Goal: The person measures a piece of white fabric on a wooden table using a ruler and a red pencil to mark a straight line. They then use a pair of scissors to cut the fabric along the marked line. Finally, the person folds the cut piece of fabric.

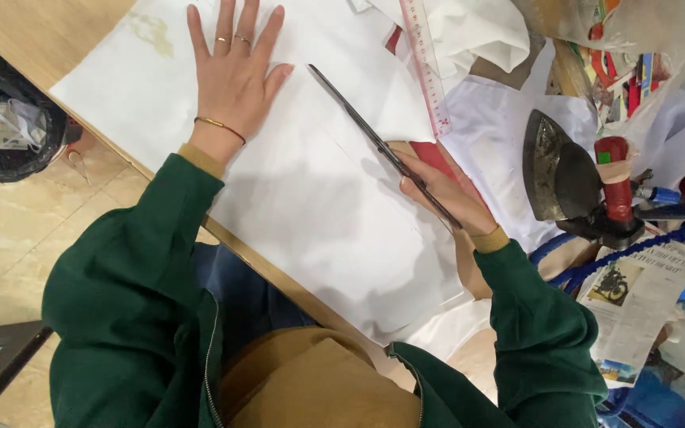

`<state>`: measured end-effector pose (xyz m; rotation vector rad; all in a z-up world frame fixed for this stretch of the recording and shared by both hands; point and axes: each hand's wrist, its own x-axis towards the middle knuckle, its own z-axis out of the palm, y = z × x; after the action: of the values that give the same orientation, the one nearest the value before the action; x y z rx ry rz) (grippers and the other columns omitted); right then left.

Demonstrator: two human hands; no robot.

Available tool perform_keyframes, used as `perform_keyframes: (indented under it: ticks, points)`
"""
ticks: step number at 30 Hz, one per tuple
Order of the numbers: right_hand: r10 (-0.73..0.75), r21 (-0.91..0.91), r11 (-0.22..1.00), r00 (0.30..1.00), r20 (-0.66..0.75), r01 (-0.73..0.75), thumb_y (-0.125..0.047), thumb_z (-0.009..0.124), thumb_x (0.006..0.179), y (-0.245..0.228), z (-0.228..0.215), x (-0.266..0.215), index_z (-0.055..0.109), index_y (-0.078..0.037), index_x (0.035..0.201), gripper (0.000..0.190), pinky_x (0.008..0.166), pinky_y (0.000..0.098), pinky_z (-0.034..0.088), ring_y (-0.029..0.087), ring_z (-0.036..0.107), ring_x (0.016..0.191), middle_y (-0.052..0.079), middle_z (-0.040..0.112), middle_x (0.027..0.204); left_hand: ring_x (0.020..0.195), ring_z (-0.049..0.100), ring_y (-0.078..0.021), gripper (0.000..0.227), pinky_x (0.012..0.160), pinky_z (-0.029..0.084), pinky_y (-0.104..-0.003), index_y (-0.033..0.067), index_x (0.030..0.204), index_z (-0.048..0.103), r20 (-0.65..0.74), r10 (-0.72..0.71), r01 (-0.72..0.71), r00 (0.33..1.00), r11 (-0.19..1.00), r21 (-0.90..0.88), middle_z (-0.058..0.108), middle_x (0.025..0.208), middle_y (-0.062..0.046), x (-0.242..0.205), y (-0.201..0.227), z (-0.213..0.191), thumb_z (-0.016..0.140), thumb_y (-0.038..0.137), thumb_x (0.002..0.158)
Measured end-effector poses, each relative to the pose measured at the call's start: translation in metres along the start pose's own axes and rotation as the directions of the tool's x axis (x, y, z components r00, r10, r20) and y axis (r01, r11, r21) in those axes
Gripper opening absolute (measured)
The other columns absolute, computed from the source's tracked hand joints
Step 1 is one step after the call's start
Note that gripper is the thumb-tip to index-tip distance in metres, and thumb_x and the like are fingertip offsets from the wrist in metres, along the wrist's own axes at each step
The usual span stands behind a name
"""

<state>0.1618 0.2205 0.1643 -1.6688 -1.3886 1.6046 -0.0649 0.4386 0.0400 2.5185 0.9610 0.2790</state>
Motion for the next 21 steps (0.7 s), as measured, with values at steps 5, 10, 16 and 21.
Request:
perform_keyframes:
  ticks: [5, 10, 16, 21]
  points:
    - [0.266, 0.16, 0.953, 0.963, -0.043, -0.256, -0.06, 0.052, 0.091, 0.028, -0.002, -0.001, 0.046, -0.012, 0.155, 0.08, 0.046, 0.0203, 0.021, 0.004, 0.025, 0.058, -0.008, 0.028, 0.07, 0.152, 0.008, -0.0446, 0.068, 0.117, 0.001, -0.077, 0.0132, 0.169, 0.029, -0.029, -0.004, 0.004, 1.0, 1.0, -0.012, 0.014, 0.168, -0.016, 0.004, -0.011, 0.01, 0.032, 0.059, 0.117]
    - [0.36, 0.218, 0.913, 0.932, -0.034, -0.345, -0.049, 0.051, 0.097, 0.018, -0.003, 0.005, 0.042, -0.015, 0.158, 0.071, 0.051, 0.02, 0.025, 0.006, 0.027, 0.066, -0.006, 0.028, 0.078, 0.152, 0.008, -0.0454, 0.067, 0.116, 0.004, -0.079, 0.0117, 0.169, 0.032, -0.039, 0.001, -0.002, 0.999, 1.0, -0.011, 0.014, 0.168, -0.017, 0.002, -0.015, 0.012, 0.039, 0.057, 0.119]
    - [0.376, 0.119, 0.922, 0.925, -0.051, -0.368, -0.045, 0.048, 0.1, 0.007, -0.004, 0.032, 0.043, -0.012, 0.156, 0.066, 0.057, 0.0206, 0.031, 0.007, 0.032, 0.068, -0.005, 0.032, 0.078, 0.156, 0.004, -0.0417, 0.064, 0.122, 0.003, -0.076, 0.0202, 0.17, 0.018, 0.085, -0.066, 0.062, 0.994, 0.997, 0.046, 0.006, 0.17, -0.013, 0.001, -0.007, -0.002, 0.037, 0.057, 0.122]
    - [0.362, 0.112, 0.927, 0.932, -0.024, -0.357, -0.045, 0.046, 0.101, -0.009, -0.004, 0.042, 0.045, -0.015, 0.153, 0.06, 0.062, 0.0194, 0.029, 0.006, 0.029, 0.07, -0.006, 0.031, 0.08, 0.155, 0.007, -0.0422, 0.068, 0.12, 0.006, -0.076, 0.0169, 0.17, 0.024, 0.004, -0.031, 0.031, 1.0, 0.998, 0.046, 0.01, 0.169, -0.014, 0.0, -0.014, 0.008, 0.028, 0.059, 0.117]
